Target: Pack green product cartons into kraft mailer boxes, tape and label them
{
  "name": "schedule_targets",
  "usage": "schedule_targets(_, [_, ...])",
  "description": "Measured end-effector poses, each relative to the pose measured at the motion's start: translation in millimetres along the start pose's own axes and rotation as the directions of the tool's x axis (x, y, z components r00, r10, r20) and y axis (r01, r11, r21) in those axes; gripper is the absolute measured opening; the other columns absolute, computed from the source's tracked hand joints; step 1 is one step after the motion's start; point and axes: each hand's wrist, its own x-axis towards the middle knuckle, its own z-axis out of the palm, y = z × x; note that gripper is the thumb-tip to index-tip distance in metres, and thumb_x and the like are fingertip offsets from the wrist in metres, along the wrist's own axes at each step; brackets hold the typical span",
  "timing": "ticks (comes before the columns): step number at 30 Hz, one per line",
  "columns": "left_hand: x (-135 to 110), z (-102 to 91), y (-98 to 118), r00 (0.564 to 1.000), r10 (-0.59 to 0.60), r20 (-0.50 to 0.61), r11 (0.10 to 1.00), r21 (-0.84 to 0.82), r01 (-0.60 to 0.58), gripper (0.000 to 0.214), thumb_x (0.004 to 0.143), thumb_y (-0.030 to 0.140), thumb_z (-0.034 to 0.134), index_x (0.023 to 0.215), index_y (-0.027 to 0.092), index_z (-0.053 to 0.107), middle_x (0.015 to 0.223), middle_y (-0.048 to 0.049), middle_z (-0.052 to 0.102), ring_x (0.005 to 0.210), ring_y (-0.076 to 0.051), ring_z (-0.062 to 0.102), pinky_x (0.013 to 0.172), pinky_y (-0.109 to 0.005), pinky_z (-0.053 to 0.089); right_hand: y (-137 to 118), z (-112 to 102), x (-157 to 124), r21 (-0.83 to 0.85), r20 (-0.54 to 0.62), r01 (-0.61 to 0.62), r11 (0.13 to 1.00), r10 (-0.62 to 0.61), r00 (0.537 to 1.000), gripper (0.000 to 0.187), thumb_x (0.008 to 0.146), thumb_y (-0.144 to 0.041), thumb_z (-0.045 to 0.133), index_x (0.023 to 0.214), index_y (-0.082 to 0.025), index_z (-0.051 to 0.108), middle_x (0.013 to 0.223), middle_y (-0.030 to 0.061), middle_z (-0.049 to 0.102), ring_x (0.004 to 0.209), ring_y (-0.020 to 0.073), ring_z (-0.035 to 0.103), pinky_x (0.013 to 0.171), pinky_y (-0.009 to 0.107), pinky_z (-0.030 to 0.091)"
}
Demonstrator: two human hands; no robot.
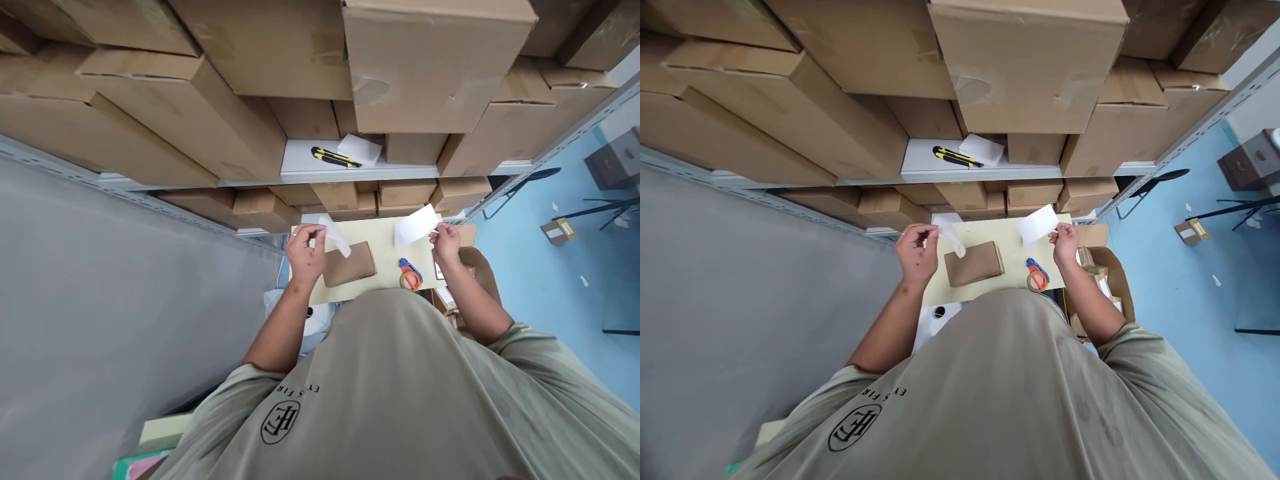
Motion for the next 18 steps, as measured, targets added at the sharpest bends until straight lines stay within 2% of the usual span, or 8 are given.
schedule_targets(4, [-21.3, -31.7, -30.4, 0.970, -0.236, -0.054, 0.964, 0.111, 0.240, 0.029, 0.094, 0.039, 0.079, 0.115, 0.019, 0.082, 0.097, -0.0038, 0.069, 0.087, -0.020, 0.066, 0.089, -0.034, 0.058, 7.5, 4.6, -1.2, -0.050, 0.145, 0.084, 0.995, -0.076, 0.987, 0.037, 0.088, -0.047, 0.090, 0.090, -0.024, 0.061, 0.076, -0.0078, 0.066, 0.051, 0.0080, 0.068, 0.048, 0.018, 0.054])
schedule_targets(7, [-57.4, -56.2, -48.0, 0.903, -0.397, -0.166, 0.892, 0.163, 0.422, 0.033, 0.082, 0.035, 0.086, 0.111, 0.019, 0.081, 0.087, 0.0007, 0.061, 0.087, -0.021, 0.065, 0.097, -0.037, 0.058, 12.9, 20.0, -3.2, -0.065, 0.275, 0.094, 0.994, -0.072, 0.959, 0.040, 0.088, -0.051, 0.091, 0.093, -0.024, 0.062, 0.075, -0.0076, 0.066, 0.056, 0.0115, 0.074, 0.055, 0.022, 0.064])
schedule_targets(9, [-90.7, -71.9, -56.3, 0.812, -0.518, -0.269, 0.815, 0.134, 0.564, 0.027, 0.080, 0.032, 0.084, 0.103, 0.018, 0.079, 0.085, 0.0019, 0.059, 0.084, -0.020, 0.064, 0.096, -0.037, 0.059, 14.9, 31.6, -2.4, -0.060, 0.352, 0.089, 0.994, -0.062, 0.934, 0.042, 0.088, -0.054, 0.092, 0.094, -0.024, 0.062, 0.076, -0.0070, 0.067, 0.062, 0.0143, 0.079, 0.063, 0.026, 0.069])
schedule_targets(10, [-109.9, -79.4, -59.1, 0.748, -0.581, -0.322, 0.765, 0.097, 0.636, 0.025, 0.079, 0.030, 0.081, 0.100, 0.018, 0.077, 0.086, 0.0016, 0.060, 0.082, -0.019, 0.064, 0.095, -0.037, 0.060, 15.4, 37.0, -1.7, -0.055, 0.384, 0.084, 0.995, -0.057, 0.922, 0.043, 0.088, -0.054, 0.093, 0.094, -0.024, 0.062, 0.077, -0.0067, 0.067, 0.065, 0.0152, 0.081, 0.066, 0.027, 0.071])
schedule_targets(13, [-174.2, -100.0, -60.0, 0.521, -0.721, -0.457, 0.611, -0.064, 0.789, 0.034, 0.073, 0.026, 0.081, 0.105, 0.018, 0.074, 0.096, -0.0029, 0.071, 0.088, -0.020, 0.071, 0.095, -0.037, 0.062, 16.3, 50.8, 0.0, -0.051, 0.459, 0.069, 0.996, -0.038, 0.888, 0.044, 0.086, -0.053, 0.095, 0.093, -0.023, 0.064, 0.080, -0.0058, 0.068, 0.071, 0.0161, 0.084, 0.073, 0.028, 0.073])
schedule_targets(15, [-219.0, -112.1, -54.0, 0.374, -0.788, -0.489, 0.511, -0.183, 0.840, 0.046, 0.069, 0.026, 0.083, 0.112, 0.017, 0.074, 0.103, -0.0069, 0.078, 0.094, -0.023, 0.075, 0.095, -0.039, 0.064, 17.5, 57.8, -1.4, -0.055, 0.496, 0.067, 0.996, -0.031, 0.868, 0.043, 0.085, -0.052, 0.096, 0.092, -0.023, 0.065, 0.081, -0.0049, 0.070, 0.075, 0.0165, 0.085, 0.075, 0.028, 0.073])
schedule_targets(16, [-240.5, -118.2, -49.3, 0.320, -0.811, -0.490, 0.471, -0.221, 0.854, 0.048, 0.068, 0.026, 0.082, 0.114, 0.017, 0.074, 0.103, -0.0084, 0.079, 0.094, -0.025, 0.076, 0.094, -0.040, 0.065, 18.6, 60.8, -3.2, -0.060, 0.515, 0.068, 0.996, -0.028, 0.856, 0.043, 0.084, -0.051, 0.097, 0.091, -0.022, 0.066, 0.081, -0.0043, 0.071, 0.077, 0.0166, 0.085, 0.076, 0.027, 0.073])
schedule_targets(18, [-279.8, -132.3, -37.7, 0.299, -0.816, -0.494, 0.438, -0.194, 0.878, 0.043, 0.071, 0.029, 0.078, 0.112, 0.016, 0.076, 0.098, -0.0104, 0.082, 0.090, -0.028, 0.078, 0.091, -0.044, 0.066, 21.9, 65.8, -9.5, -0.072, 0.551, 0.075, 0.995, -0.023, 0.834, 0.042, 0.084, -0.050, 0.098, 0.089, -0.022, 0.067, 0.081, -0.0030, 0.072, 0.080, 0.0164, 0.085, 0.078, 0.027, 0.073])
